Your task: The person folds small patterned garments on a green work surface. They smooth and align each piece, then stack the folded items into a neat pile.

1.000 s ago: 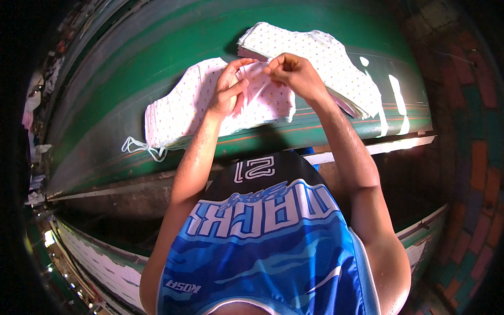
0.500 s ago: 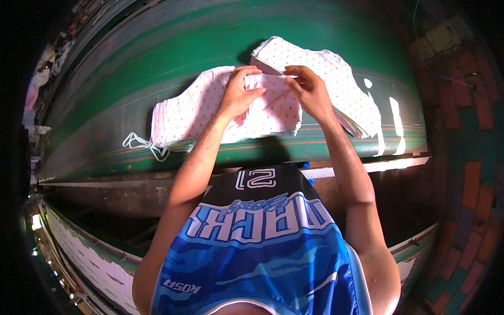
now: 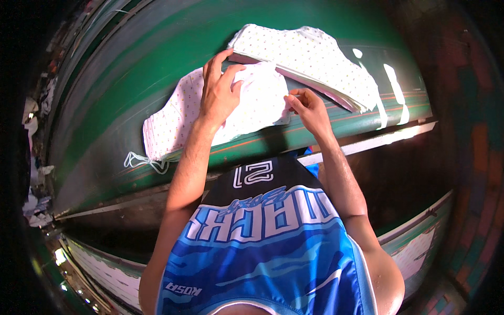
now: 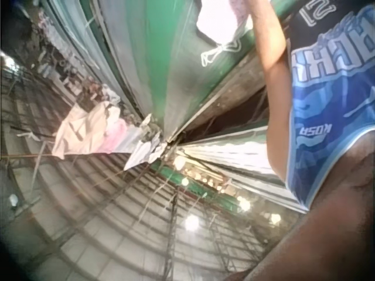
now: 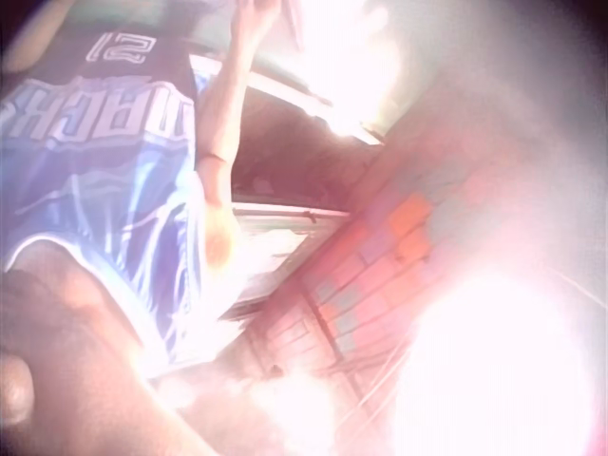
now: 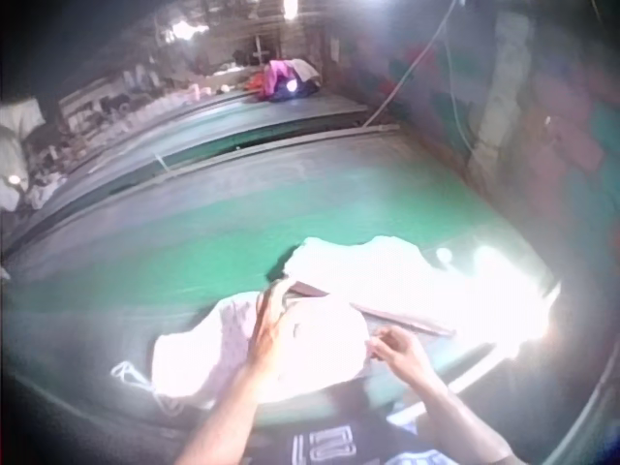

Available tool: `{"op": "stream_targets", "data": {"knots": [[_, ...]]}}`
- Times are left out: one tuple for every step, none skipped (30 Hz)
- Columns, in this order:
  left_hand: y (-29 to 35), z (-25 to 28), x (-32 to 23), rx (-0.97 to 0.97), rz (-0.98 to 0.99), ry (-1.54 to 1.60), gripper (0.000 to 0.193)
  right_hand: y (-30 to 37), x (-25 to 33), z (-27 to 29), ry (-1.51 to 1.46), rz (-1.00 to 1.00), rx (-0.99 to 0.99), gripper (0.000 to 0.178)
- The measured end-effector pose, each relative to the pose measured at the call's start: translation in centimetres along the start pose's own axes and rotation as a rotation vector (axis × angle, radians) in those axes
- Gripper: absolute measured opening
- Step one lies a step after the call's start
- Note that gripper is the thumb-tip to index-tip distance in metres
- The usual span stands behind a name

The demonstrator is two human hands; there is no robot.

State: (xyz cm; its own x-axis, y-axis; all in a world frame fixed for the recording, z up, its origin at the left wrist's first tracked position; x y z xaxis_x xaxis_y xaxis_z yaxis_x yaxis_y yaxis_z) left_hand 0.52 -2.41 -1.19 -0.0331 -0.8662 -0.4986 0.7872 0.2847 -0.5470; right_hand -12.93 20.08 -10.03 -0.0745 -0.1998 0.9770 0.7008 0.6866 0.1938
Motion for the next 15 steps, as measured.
{"op": "stream_targets", "data": {"knots": [[0.1, -0.1, -0.8, -0.007, -0.030, -0.004, 0.039, 0.2, 0.1, -0.2, 0.010, -0.005, 0.000, 0.035], [1.0, -1.4, -0.9, 0.033, 0.029, 0.182, 0.033, 0.4, 0.1, -0.3, 0.020, -0.009, 0.001, 0.035], [1.3, -1.8, -2.2, 0.068, 0.033, 0.303, 0.029, 0.3, 0.3, -0.4, 0.032, -0.007, 0.011, 0.034], [1.8, -2.7, -3.3, 0.167, 0.054, 0.366, 0.028, 0.1, 0.0, -0.2, 0.016, -0.010, 0.025, 0.033], [2.1, -3.5, -4.0, 0.266, 0.077, 0.427, 0.027, -0.1, -0.5, 0.1, 0.000, -0.012, 0.040, 0.032], [2.1, -4.3, -4.5, 0.299, 0.105, 0.373, 0.027, -0.2, -0.7, 0.3, -0.012, -0.017, 0.056, 0.031], [2.2, -5.0, -4.9, 0.331, 0.133, 0.318, 0.028, -0.3, -0.9, 0.4, -0.008, -0.022, 0.055, 0.031], [2.3, -5.4, -5.0, 0.363, 0.162, 0.263, 0.029, -0.5, -1.2, 0.4, -0.003, -0.027, 0.055, 0.031], [2.4, -5.6, -5.0, 0.351, 0.155, 0.260, 0.029, -0.5, -1.0, 0.6, 0.001, -0.034, 0.048, 0.031], [2.4, -5.9, -5.0, 0.340, 0.149, 0.257, 0.030, -0.8, -0.7, 0.7, 0.101, 0.020, 0.016, 0.032], [2.5, -6.2, -5.0, 0.329, 0.143, 0.255, 0.030, -1.4, -0.5, 0.8, 0.202, 0.073, -0.016, 0.034], [2.8, -6.6, -4.7, 0.313, 0.146, 0.274, 0.030, -1.8, 0.1, 0.6, 0.298, 0.123, -0.051, 0.035], [3.0, -6.7, -4.4, 0.296, 0.147, 0.290, 0.029, -2.2, 1.5, 0.2, 0.330, 0.165, -0.074, 0.036], [3.3, -6.8, -4.1, 0.278, 0.149, 0.304, 0.029, -2.7, 3.0, -0.2, 0.361, 0.206, -0.097, 0.037], [3.1, -6.7, -4.1, 0.316, 0.172, 0.301, 0.028, -3.4, 4.0, -0.5, 0.393, 0.250, -0.125, 0.038]]}}
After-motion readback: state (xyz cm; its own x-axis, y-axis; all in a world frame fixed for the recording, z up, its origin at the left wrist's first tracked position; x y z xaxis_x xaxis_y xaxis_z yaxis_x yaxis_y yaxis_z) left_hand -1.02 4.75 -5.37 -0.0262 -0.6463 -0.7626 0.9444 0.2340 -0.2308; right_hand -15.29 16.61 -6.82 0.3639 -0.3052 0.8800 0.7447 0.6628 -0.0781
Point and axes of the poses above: each hand's wrist, its own y-axis away from the middle knuckle, its own z-axis out of the back of the hand, x = y × z, the point moved 1 cm from there along -y, towards the middle knuckle, and after that the axes turned 8 degrees about y, right-handed, at the moved point
